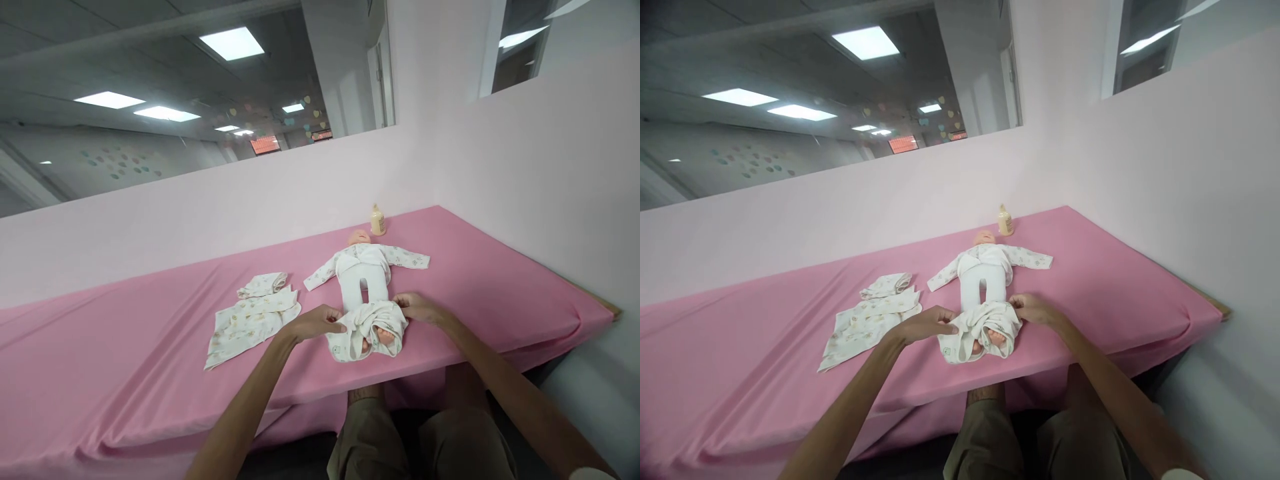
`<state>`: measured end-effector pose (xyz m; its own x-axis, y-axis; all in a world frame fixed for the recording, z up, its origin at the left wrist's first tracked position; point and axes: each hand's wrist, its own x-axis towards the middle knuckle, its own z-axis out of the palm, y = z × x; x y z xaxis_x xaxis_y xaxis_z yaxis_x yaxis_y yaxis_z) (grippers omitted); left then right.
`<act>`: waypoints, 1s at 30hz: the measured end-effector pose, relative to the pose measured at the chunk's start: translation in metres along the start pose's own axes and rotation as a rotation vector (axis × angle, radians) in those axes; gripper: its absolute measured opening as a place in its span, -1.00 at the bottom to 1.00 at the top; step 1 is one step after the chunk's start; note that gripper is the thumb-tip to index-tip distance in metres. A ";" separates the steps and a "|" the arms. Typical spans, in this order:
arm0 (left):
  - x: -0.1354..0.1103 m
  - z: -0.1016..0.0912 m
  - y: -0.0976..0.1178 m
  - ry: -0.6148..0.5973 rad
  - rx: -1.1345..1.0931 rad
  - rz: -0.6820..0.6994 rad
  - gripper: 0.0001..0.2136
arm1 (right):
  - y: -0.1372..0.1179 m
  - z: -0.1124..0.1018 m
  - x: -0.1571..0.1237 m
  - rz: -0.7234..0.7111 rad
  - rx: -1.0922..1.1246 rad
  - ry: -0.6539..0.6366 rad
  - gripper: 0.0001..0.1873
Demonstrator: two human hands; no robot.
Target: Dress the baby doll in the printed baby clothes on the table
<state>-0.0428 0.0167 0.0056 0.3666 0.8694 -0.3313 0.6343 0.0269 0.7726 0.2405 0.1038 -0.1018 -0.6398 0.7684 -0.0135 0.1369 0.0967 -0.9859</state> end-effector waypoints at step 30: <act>0.061 -0.010 -0.029 0.321 -0.389 0.235 -0.70 | -0.043 -0.022 0.054 -0.066 -0.141 0.294 -0.69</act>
<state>-0.0458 0.0734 -0.0315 0.2033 0.9791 0.0091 0.2404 -0.0589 0.9689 0.2165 0.1554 -0.0562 -0.4076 0.9055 0.1183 0.2192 0.2228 -0.9499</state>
